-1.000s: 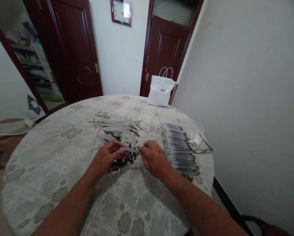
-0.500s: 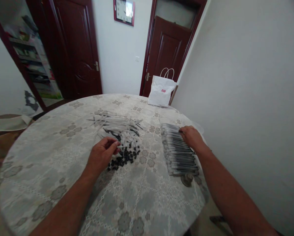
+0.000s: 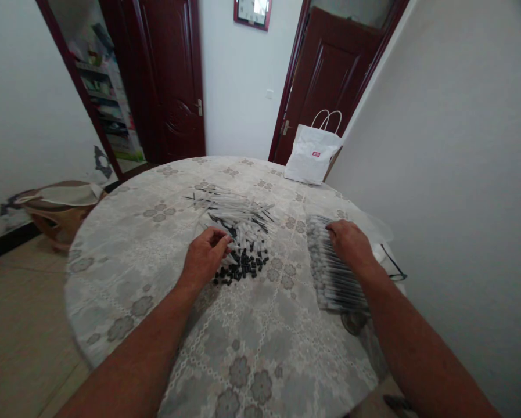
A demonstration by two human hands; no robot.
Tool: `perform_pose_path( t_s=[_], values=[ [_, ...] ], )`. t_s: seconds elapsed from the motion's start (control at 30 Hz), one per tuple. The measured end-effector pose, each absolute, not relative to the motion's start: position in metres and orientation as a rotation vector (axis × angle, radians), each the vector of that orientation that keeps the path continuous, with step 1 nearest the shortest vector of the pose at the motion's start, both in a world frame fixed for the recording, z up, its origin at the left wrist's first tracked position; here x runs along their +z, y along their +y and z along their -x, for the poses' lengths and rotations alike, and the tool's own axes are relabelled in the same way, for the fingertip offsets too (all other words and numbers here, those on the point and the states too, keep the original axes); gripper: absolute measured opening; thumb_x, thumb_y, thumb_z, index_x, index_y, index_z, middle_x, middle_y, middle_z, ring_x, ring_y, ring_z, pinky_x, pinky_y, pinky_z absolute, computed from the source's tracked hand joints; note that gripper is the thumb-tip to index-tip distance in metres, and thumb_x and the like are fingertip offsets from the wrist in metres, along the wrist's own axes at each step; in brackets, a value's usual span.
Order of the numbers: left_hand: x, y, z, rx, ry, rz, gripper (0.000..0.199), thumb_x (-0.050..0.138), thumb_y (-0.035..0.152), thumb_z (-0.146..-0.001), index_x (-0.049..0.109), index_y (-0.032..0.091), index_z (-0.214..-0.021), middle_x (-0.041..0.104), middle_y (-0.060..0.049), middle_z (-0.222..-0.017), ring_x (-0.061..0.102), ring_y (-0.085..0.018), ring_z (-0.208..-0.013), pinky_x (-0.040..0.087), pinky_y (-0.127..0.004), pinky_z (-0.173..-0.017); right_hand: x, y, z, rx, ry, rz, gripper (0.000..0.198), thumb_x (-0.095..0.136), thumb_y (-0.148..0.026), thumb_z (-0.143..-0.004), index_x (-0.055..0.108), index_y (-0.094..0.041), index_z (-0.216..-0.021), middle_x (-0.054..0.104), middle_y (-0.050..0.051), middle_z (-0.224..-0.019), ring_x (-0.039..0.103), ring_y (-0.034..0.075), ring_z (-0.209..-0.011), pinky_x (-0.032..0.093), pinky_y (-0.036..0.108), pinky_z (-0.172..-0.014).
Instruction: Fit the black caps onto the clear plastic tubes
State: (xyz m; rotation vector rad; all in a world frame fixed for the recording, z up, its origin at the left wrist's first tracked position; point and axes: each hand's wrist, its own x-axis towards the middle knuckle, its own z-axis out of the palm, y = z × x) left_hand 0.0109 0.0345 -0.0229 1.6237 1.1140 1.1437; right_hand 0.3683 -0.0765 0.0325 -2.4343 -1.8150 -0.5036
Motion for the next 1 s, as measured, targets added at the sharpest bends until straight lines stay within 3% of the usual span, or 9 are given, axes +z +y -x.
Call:
perform_pose_path(
  t_s=[0.2,0.43,0.73,1.0],
  values=[
    [-0.03,0.037,-0.011,1.151,1.122,-1.608,0.023,0.062,0.043,-0.085,0.064,0.02,-0.09,0.073,-0.003,-0.081,0.071,-0.019,-0.068,0.053,-0.026,-0.057,0.015,-0.05,-0.275,-0.058,-2.143,2.143,0.027,0.051,-0.025,-0.098,0.072,-0.019,-0.115,0.073,0.01,-0.112,0.066,0.021,-0.105,0.043,0.027,-0.091],
    [-0.034,0.041,-0.008,1.204,1.169,-1.556,0.021,0.054,0.033,-0.088,0.062,0.021,-0.103,0.075,-0.005,-0.091,0.068,-0.015,-0.062,0.052,-0.025,-0.054,-0.018,-0.006,-0.239,0.022,-1.946,2.254,0.027,0.052,-0.027,-0.099,0.07,-0.016,-0.116,0.073,0.014,-0.113,0.066,0.023,-0.107,0.043,0.028,-0.09],
    [-0.029,0.041,-0.006,1.229,1.217,-1.526,0.019,0.053,0.029,-0.088,0.063,0.021,-0.102,0.075,-0.004,-0.09,0.067,-0.014,-0.062,0.055,-0.027,-0.062,-0.019,-0.012,-0.187,0.011,-2.175,1.899,0.025,0.053,-0.031,-0.1,0.067,-0.02,-0.118,0.067,0.01,-0.114,0.062,0.021,-0.108,0.043,0.027,-0.092],
    [-0.033,0.043,-0.004,1.241,1.242,-1.596,0.016,0.053,0.027,-0.089,0.063,0.022,-0.1,0.075,-0.004,-0.09,0.069,-0.017,-0.07,0.056,-0.031,-0.07,-0.022,-0.001,-0.165,-0.012,-2.215,2.122,0.025,0.048,-0.035,-0.102,0.067,-0.021,-0.112,0.063,0.009,-0.115,0.064,0.02,-0.1,0.046,0.026,-0.082]
  ],
)
